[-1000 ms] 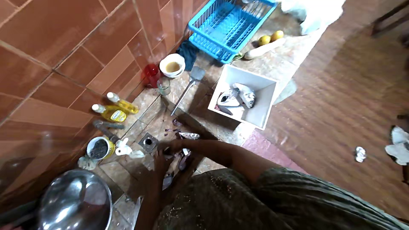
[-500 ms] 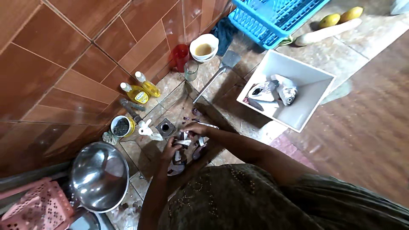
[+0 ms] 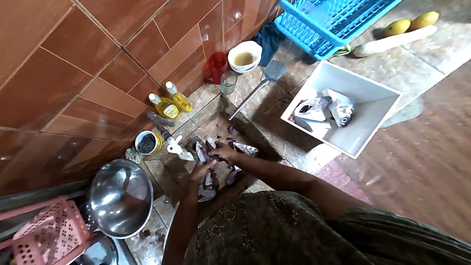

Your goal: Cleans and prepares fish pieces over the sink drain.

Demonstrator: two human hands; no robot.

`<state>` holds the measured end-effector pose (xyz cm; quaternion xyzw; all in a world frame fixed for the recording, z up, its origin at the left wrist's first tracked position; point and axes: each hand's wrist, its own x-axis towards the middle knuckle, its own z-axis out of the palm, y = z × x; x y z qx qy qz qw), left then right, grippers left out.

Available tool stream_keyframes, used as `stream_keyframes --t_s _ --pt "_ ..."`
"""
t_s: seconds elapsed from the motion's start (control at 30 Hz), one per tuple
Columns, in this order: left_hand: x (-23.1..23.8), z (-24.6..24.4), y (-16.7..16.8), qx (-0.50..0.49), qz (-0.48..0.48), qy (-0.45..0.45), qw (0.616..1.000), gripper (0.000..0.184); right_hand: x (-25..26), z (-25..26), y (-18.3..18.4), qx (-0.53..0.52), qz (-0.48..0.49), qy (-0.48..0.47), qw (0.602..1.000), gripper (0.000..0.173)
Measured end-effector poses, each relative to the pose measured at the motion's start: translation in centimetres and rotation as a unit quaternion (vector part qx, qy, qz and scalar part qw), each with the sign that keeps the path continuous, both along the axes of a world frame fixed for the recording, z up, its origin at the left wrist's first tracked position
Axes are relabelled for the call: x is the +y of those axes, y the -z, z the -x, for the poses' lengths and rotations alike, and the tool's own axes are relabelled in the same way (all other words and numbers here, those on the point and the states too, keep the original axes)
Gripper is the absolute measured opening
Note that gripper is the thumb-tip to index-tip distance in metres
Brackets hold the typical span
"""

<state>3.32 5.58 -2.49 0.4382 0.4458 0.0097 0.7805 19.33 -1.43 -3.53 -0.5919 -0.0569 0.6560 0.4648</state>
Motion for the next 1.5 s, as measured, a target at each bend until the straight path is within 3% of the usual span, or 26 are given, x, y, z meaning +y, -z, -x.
stream_keyframes --t_s 0.07,0.17,0.23,0.3,0.43,0.7,1.07,1.2,1.27,1.37,1.5 --pt "0.0 -0.5 -0.3 0.007 -0.039 -0.048 0.998 0.047 -0.3 0.0 -0.1 0.008 -0.019 0.006 1.000 0.051" --pt "0.4 -0.2 0.5 -0.030 -0.056 -0.112 0.992 0.036 -0.7 -0.4 0.3 0.052 -0.049 0.011 0.997 0.063" --pt "0.6 0.1 0.3 -0.041 -0.067 -0.123 0.989 0.033 -0.9 -0.5 0.4 0.080 -0.059 0.003 0.995 0.060" --pt "0.7 0.2 -0.2 -0.047 -0.100 -0.114 0.987 0.039 -0.9 -0.4 0.4 0.107 -0.062 0.006 0.992 0.048" --pt "0.7 0.4 -0.4 -0.048 -0.127 -0.091 0.987 0.037 -0.8 0.1 -0.1 0.137 -0.090 0.008 0.986 0.043" --pt "-0.1 1.0 -0.1 -0.070 -0.037 -0.109 0.991 0.023 -0.7 1.0 -1.0 0.123 -0.109 0.015 0.986 0.022" --pt "-1.6 2.6 0.9 -0.026 -0.071 0.014 0.997 0.031 -3.1 1.1 0.3 0.115 -0.076 -0.059 0.989 0.020" --pt "-1.4 3.5 1.4 0.077 -0.136 0.035 0.987 0.035 -4.5 -0.2 -0.6 0.110 -0.051 -0.059 0.991 0.018" --pt "-0.1 5.7 1.1 0.149 -0.160 -0.008 0.976 0.037 -5.5 -2.4 -1.6 0.071 -0.034 -0.062 0.995 0.017" --pt "1.3 7.9 0.1 0.143 -0.162 -0.046 0.975 0.042 -6.7 -4.9 -1.9 -0.066 -0.022 -0.156 0.985 0.025" --pt "1.5 5.1 -0.7 0.024 -0.124 -0.029 0.992 0.033 -5.3 -2.6 0.4 -0.250 -0.015 -0.347 0.904 0.048"
